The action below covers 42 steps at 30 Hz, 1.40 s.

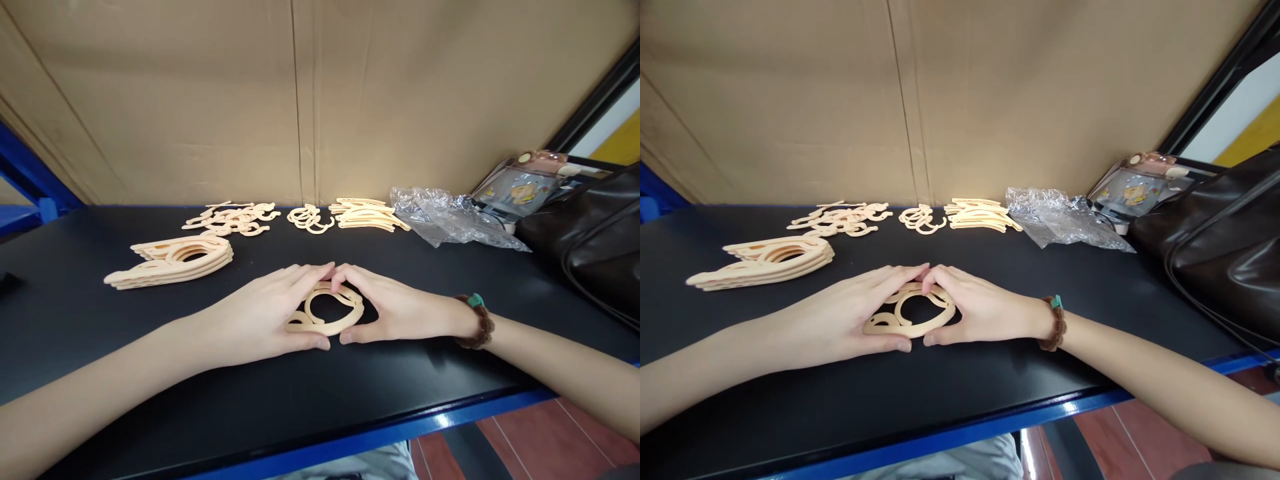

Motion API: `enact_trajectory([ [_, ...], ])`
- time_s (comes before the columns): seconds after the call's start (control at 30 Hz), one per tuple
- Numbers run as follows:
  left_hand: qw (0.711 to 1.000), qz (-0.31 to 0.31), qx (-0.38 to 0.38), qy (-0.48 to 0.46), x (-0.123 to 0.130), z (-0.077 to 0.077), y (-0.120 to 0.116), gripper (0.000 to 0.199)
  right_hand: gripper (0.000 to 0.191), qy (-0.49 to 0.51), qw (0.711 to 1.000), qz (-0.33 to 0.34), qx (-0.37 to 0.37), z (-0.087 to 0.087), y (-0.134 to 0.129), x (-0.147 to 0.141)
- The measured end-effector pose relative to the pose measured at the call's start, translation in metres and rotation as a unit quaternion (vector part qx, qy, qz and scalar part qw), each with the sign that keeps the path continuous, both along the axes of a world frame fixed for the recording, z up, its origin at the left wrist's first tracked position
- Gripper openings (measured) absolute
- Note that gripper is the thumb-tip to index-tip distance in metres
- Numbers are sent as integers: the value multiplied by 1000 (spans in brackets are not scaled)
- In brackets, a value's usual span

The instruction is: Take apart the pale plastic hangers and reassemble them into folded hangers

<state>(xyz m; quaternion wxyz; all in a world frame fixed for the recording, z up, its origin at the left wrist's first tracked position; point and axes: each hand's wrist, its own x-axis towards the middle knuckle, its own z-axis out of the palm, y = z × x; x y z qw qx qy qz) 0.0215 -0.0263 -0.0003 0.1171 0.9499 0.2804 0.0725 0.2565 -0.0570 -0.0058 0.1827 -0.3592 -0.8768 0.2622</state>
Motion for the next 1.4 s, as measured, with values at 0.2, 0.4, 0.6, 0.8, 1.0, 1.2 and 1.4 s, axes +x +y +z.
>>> enact_trajectory([
  [0.2, 999, 27, 11, 24, 1, 8, -4, 70, 51, -16, 996, -46, 79, -1, 3, 2],
  [0.4, 991, 84, 91, 56, -7, 23, 15, 72, 43, 9, 992, -90, 92, 0, 5, 7],
  [0.6, 980, 132, 128, 82, -42, 63, 44, 64, 26, -57, 991, -57, 109, -2, 6, 6],
  [0.8, 959, 223, 71, 160, -87, 79, 64, 62, 24, -71, 988, -43, 131, -3, 5, 5],
  [1.0, 960, 260, 15, 99, -125, 62, 77, 65, 23, -87, 985, -36, 145, -1, 3, 4],
  [1.2, 971, 235, 32, 20, -143, 40, 85, 90, 24, -105, 982, -30, 157, -1, 2, 4],
  [1.4, 972, 231, 18, 42, -136, 46, 75, 74, 26, -131, 978, -18, 164, -1, 1, 5],
])
